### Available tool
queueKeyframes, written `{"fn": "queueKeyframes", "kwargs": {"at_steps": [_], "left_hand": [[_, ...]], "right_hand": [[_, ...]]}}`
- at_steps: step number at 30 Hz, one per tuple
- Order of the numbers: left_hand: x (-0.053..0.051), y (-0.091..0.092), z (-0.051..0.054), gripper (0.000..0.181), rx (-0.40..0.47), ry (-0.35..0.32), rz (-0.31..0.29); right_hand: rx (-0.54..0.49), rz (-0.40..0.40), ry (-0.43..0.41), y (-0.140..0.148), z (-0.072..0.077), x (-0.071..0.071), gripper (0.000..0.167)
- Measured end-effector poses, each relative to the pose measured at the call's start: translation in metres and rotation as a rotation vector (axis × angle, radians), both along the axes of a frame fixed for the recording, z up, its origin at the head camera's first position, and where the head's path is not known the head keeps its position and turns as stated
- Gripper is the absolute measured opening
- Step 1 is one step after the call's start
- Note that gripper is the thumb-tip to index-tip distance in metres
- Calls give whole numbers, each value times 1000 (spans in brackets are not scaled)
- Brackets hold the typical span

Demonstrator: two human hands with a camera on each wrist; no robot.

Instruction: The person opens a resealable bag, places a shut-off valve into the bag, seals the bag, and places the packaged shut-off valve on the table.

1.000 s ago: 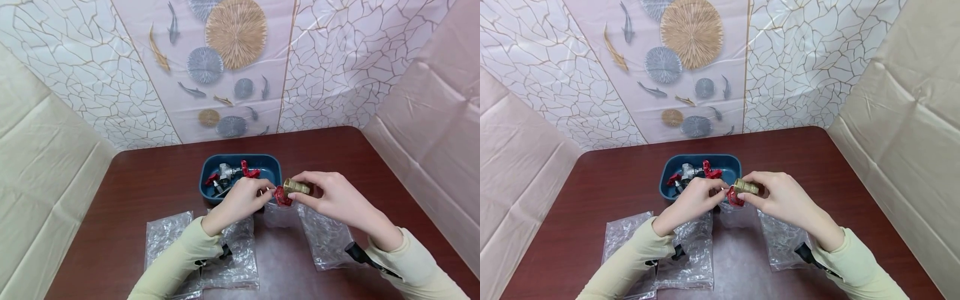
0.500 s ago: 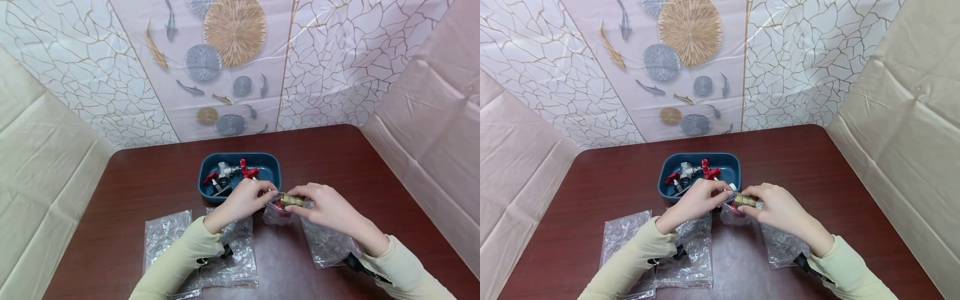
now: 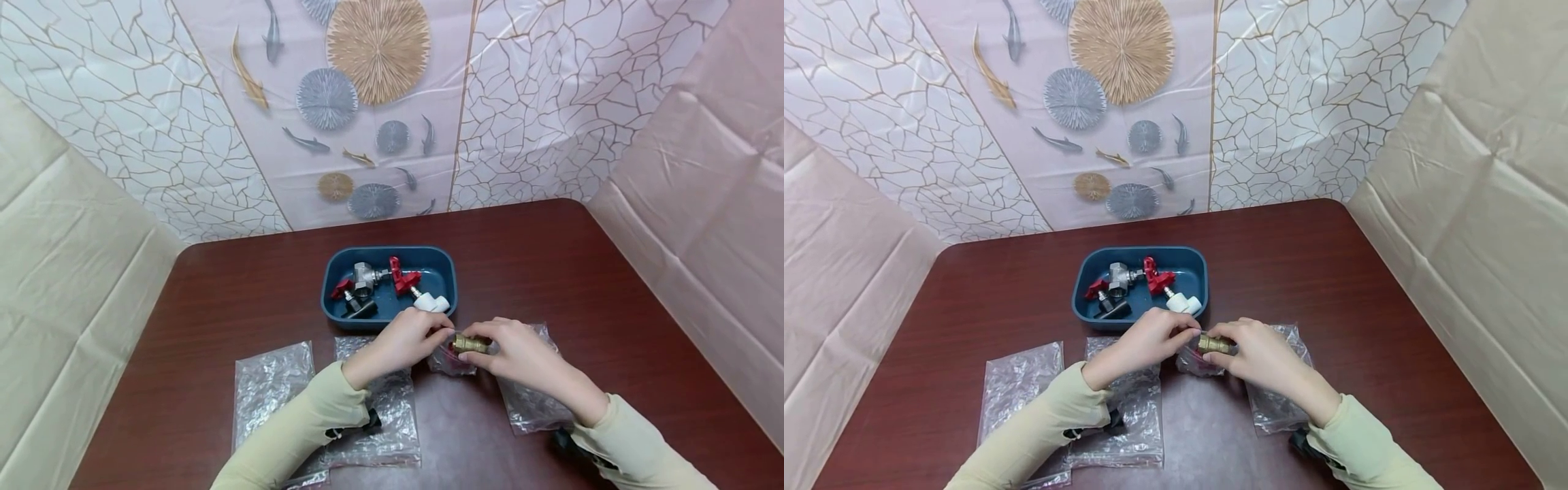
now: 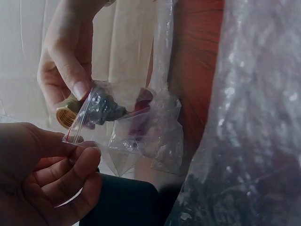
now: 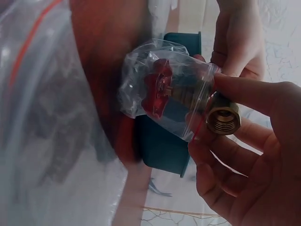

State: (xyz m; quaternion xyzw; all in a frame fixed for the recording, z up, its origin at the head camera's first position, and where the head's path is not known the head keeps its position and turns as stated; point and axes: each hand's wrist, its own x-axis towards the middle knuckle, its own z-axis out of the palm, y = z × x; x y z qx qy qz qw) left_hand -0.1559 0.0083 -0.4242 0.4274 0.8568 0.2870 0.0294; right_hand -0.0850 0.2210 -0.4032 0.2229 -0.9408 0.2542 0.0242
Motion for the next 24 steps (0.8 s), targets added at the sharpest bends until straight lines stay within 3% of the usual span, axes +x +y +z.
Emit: {"fn": "queueKeyframes", "kwargs": {"at_steps": [15,19,24], "left_hand": [[1,1,2,16,24,-11,-20],[1,2,0,17,15,-34,-26],[1,3,0,17,10,-34,-17]], "right_hand": [[-131,-26,-77,0,-1,2,18],[-161,-41,-52,2,-4,4,18],[-229,-109,-107,10,-8,5,21]]}}
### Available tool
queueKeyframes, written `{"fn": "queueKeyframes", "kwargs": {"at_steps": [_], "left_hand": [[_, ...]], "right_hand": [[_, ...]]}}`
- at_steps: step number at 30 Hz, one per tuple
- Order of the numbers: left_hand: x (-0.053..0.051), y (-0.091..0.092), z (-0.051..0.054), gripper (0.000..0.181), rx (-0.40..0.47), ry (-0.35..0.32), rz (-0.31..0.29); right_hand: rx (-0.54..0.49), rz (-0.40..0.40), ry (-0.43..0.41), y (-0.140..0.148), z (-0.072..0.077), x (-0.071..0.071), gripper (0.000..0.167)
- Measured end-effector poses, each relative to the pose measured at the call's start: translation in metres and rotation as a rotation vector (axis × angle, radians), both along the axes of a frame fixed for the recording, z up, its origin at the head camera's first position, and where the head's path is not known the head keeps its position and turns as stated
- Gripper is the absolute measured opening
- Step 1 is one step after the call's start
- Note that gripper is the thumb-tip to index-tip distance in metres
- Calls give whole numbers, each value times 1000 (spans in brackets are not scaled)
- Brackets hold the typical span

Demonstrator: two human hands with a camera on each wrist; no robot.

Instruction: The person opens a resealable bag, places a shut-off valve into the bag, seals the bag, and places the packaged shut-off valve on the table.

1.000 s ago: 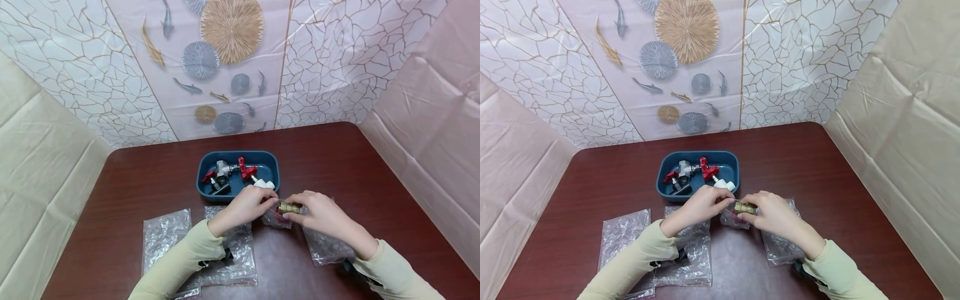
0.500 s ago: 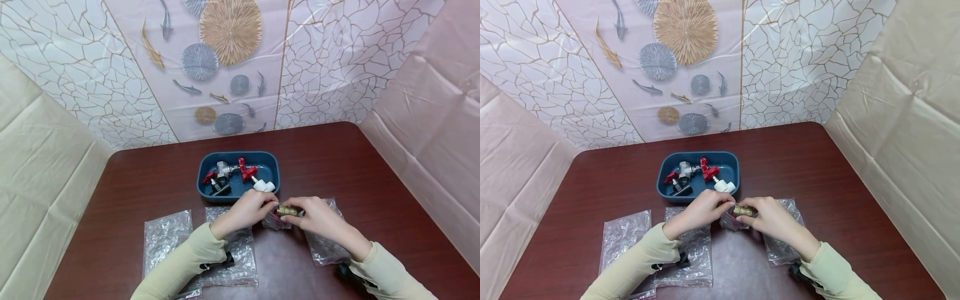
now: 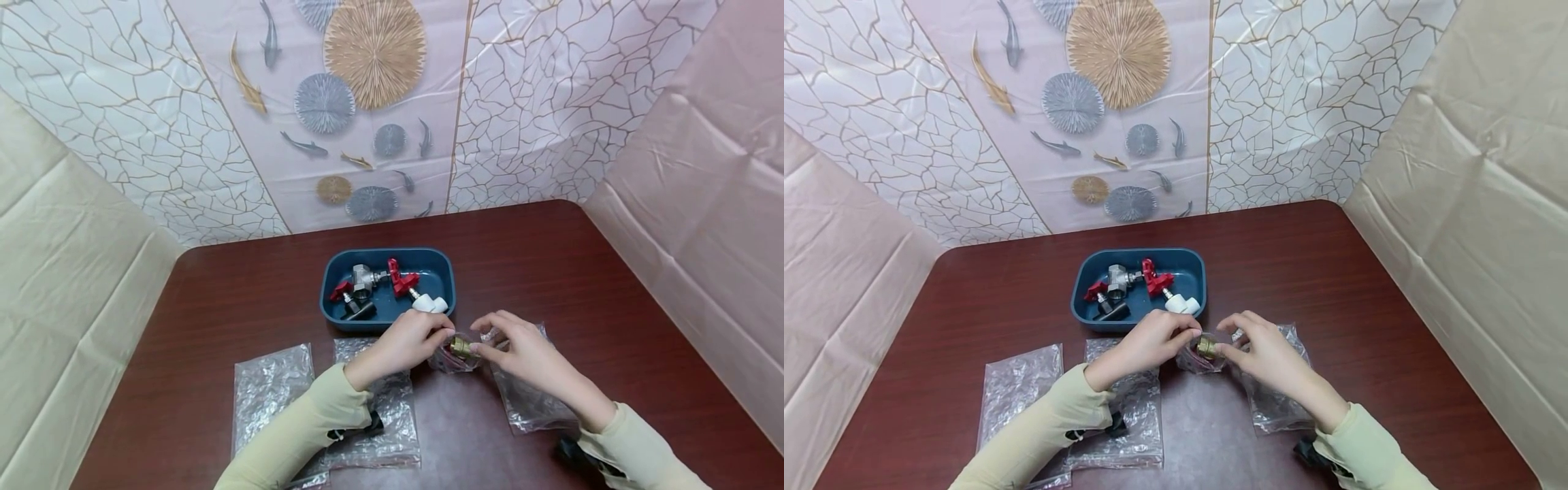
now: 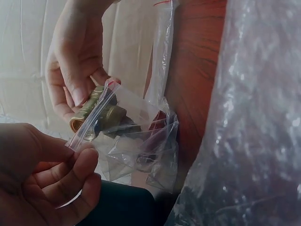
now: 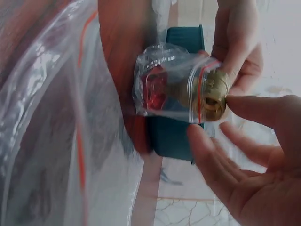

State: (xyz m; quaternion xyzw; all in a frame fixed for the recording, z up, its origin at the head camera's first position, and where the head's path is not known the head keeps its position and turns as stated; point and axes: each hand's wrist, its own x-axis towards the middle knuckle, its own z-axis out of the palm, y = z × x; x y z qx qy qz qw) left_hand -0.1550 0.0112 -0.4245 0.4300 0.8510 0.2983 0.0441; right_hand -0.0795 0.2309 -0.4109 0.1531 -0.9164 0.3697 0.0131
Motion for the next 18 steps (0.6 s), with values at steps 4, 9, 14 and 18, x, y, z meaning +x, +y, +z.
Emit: {"fn": "queueKeyframes", "kwargs": {"at_steps": [4,9,14,18], "left_hand": [[1,1,1,17,-9,12,17],[3,2,2,16,-6,22,34],[4,2,5,15,-5,16,35],[5,2,6,16,-5,10,34]], "right_hand": [[-48,19,-191,7,-3,-3,32],[-249,108,-443,9,-9,-5,47],[-342,173,-485,12,-13,-6,47],[-383,183,-479,12,-14,-5,49]]}}
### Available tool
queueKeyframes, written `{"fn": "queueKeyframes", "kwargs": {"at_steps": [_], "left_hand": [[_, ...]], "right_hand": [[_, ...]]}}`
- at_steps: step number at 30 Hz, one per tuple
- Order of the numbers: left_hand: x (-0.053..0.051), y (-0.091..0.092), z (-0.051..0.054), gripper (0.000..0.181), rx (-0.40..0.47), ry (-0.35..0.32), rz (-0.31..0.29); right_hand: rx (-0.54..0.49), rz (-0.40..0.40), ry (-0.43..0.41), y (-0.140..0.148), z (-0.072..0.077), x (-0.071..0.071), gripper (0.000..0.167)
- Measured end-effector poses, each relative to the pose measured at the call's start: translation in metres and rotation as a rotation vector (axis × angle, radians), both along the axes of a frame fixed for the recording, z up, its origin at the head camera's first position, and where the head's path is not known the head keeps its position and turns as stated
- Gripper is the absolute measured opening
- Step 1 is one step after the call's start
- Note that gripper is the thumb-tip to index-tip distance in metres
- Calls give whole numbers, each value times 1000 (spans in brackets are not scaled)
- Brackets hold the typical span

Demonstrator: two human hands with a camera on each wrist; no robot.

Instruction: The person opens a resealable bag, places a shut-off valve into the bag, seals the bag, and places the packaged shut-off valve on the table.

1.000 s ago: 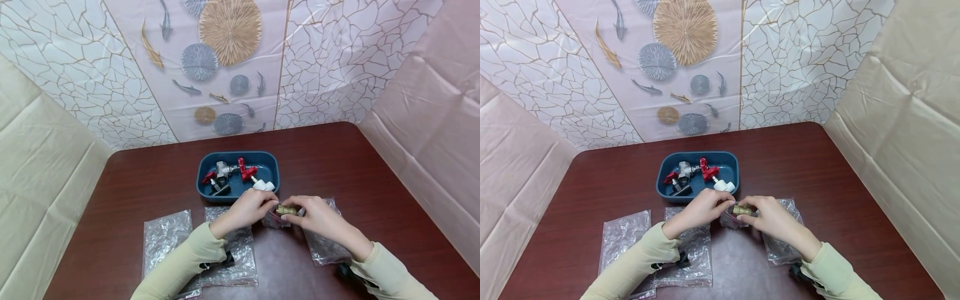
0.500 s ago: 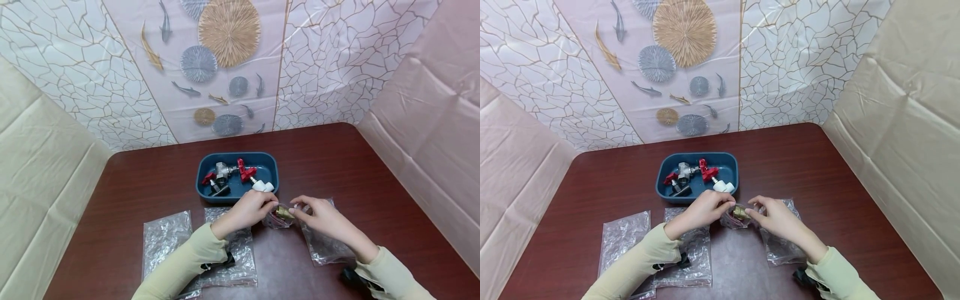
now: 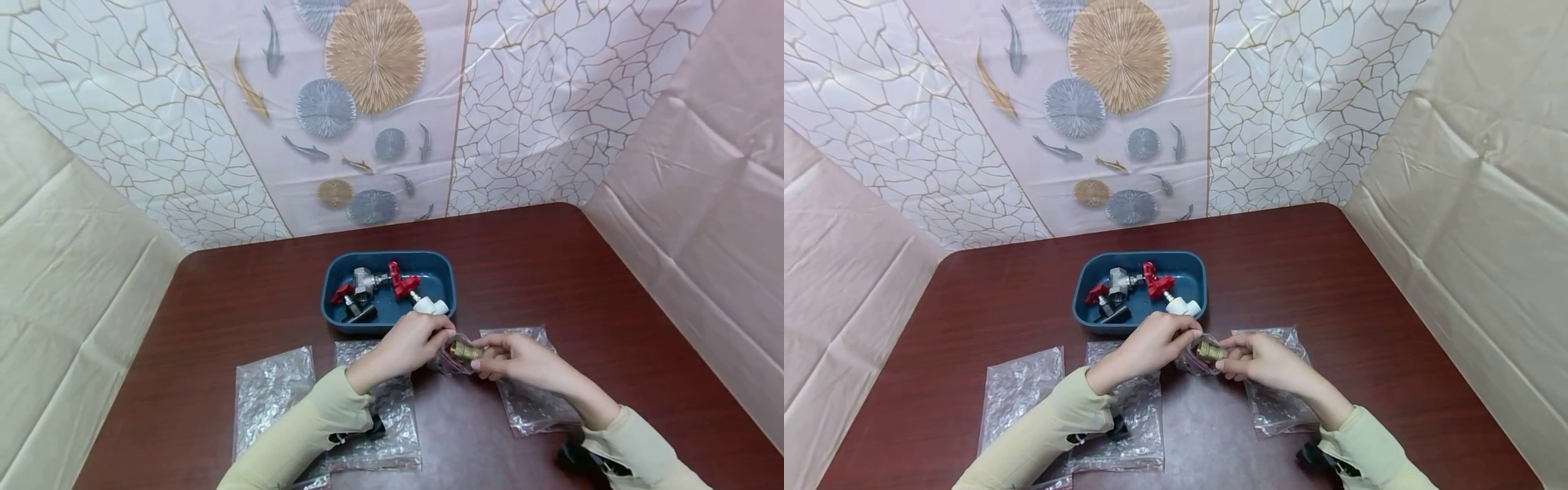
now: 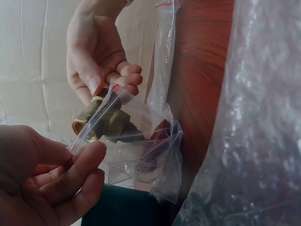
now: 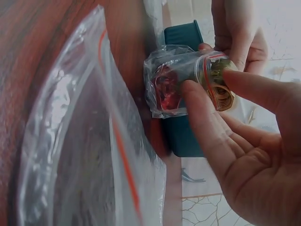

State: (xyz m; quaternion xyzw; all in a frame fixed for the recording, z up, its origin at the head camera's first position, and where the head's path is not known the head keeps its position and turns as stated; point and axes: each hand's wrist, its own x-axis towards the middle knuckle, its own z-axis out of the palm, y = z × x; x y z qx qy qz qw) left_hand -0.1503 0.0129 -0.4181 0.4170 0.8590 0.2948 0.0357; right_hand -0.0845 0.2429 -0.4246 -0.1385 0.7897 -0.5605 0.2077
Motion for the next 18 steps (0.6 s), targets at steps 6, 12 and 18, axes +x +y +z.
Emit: {"fn": "queueKeyframes", "kwargs": {"at_steps": [6,12,18], "left_hand": [[2,-2,2,15,27,-17,-8],[3,-3,5,16,48,-36,-9],[4,-5,12,16,74,-62,-12]], "right_hand": [[9,-29,-1,-2,1,1,46],[-18,-77,-41,-5,5,3,44],[-15,-133,-19,-6,11,2,29]]}}
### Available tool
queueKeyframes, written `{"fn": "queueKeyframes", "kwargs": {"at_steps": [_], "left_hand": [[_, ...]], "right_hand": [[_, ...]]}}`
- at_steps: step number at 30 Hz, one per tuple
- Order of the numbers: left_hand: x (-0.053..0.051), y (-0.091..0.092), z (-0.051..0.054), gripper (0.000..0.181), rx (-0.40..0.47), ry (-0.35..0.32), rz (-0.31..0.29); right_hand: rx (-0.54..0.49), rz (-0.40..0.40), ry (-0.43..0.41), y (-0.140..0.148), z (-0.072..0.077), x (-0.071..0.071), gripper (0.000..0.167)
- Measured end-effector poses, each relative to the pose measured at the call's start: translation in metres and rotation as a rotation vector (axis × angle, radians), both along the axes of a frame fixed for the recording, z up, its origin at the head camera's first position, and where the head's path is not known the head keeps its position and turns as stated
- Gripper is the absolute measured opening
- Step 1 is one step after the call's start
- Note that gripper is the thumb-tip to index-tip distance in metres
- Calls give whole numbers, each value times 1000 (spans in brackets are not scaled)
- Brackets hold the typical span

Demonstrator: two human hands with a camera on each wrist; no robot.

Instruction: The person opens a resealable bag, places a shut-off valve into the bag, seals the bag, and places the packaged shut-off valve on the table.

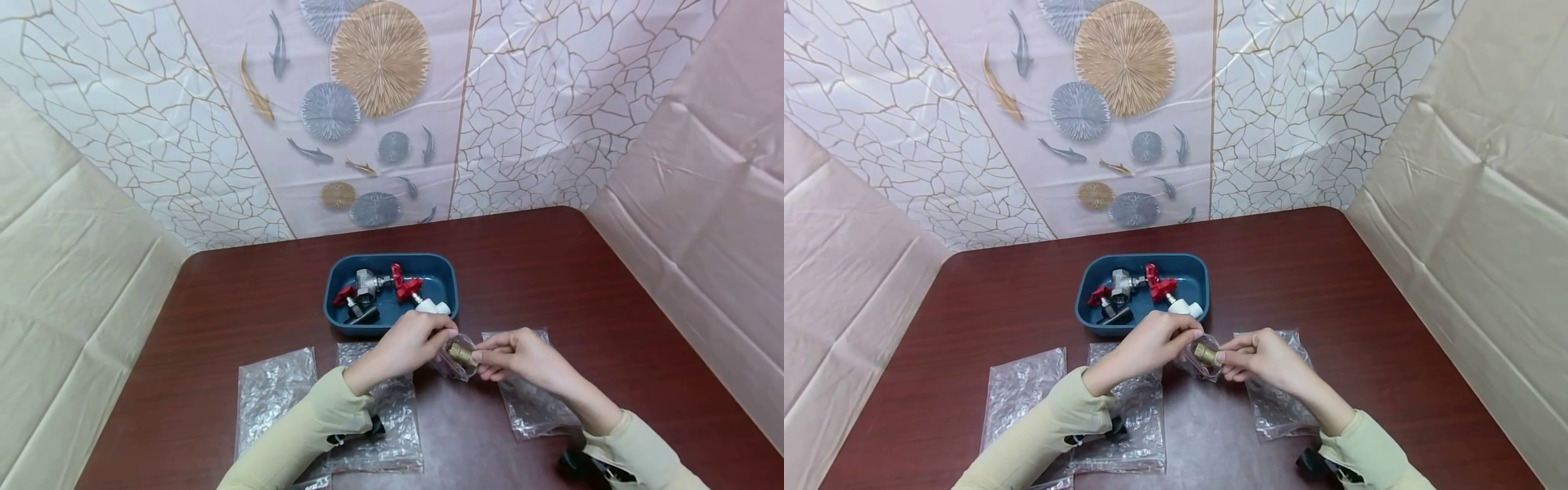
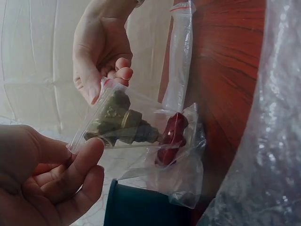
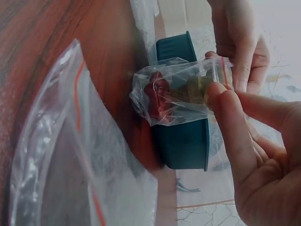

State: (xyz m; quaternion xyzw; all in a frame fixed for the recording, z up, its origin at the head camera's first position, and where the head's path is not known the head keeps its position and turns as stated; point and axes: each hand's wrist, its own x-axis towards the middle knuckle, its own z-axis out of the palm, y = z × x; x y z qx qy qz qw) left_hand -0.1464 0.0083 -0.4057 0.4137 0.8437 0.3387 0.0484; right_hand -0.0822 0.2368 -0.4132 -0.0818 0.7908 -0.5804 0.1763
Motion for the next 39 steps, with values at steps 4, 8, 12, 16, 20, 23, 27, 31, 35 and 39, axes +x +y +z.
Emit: {"fn": "queueKeyframes", "kwargs": {"at_steps": [4,8,12,16,20,23,27,31,35,39], "left_hand": [[1,0,6,15,19,-14,-12],[2,-2,14,16,47,-38,-22],[3,-5,24,18,79,-64,-37],[4,-6,33,18,87,-42,-32],[4,-6,35,17,87,-12,-17],[3,-7,34,17,79,-13,-15],[1,-9,32,19,77,-42,-15],[-2,-10,31,18,85,-53,-1],[-4,-11,29,20,76,-57,1],[-4,-15,29,23,81,-51,-13]], "right_hand": [[77,-50,61,-1,8,3,22],[173,-83,172,-2,21,6,19],[234,-95,266,-2,35,10,16],[266,-88,331,-1,45,11,13],[277,-94,357,-2,47,10,10],[296,-98,374,-2,46,9,8],[307,-98,386,-2,43,7,10],[296,-104,384,-3,41,5,13],[302,-122,383,-4,39,2,13],[315,-159,382,-5,38,1,12]]}}
